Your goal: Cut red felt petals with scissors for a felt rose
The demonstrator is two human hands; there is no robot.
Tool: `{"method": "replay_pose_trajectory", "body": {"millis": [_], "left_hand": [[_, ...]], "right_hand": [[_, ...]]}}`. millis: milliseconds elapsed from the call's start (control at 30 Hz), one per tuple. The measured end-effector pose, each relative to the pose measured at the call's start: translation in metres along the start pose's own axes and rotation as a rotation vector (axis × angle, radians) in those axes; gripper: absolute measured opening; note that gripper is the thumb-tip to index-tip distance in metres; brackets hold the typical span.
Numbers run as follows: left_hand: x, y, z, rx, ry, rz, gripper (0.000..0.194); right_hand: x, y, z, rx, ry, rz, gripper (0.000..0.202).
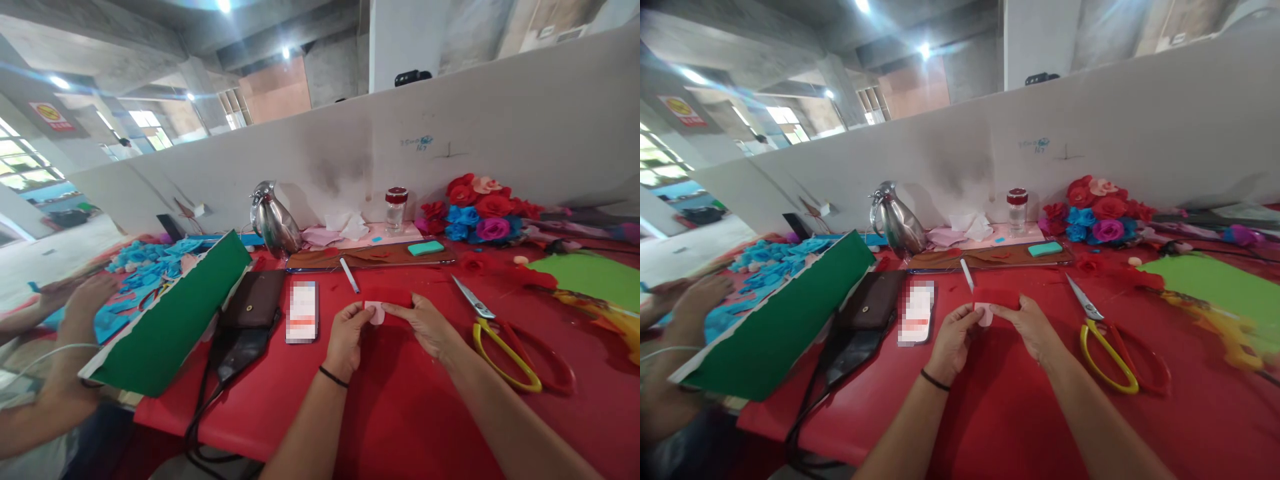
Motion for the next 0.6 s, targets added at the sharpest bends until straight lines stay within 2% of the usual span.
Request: {"method": "replay_pose_trajectory", "body": {"millis": [400,600], "left_hand": [[-0.0010,0.0016,-0.0005,0.015,0.018,0.006,0.036],[-0.0024,0.0007,-0.0012,-0.005,-0.019,0.025,0.035]], "right_hand": [[0.0041,-0.0049,0.0065,-0.041,-0.031,-0.027,0.027],[0.0007,-0.0047,-0.0008,0.064,-0.042,-0.045,0.034]]}}
Point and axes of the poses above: each hand's wrist, its own x-axis towards the middle knuckle, its own z-axis out of the back of the hand, y = z × x, the point moved 5 cm from there along x, towards the middle knuckle
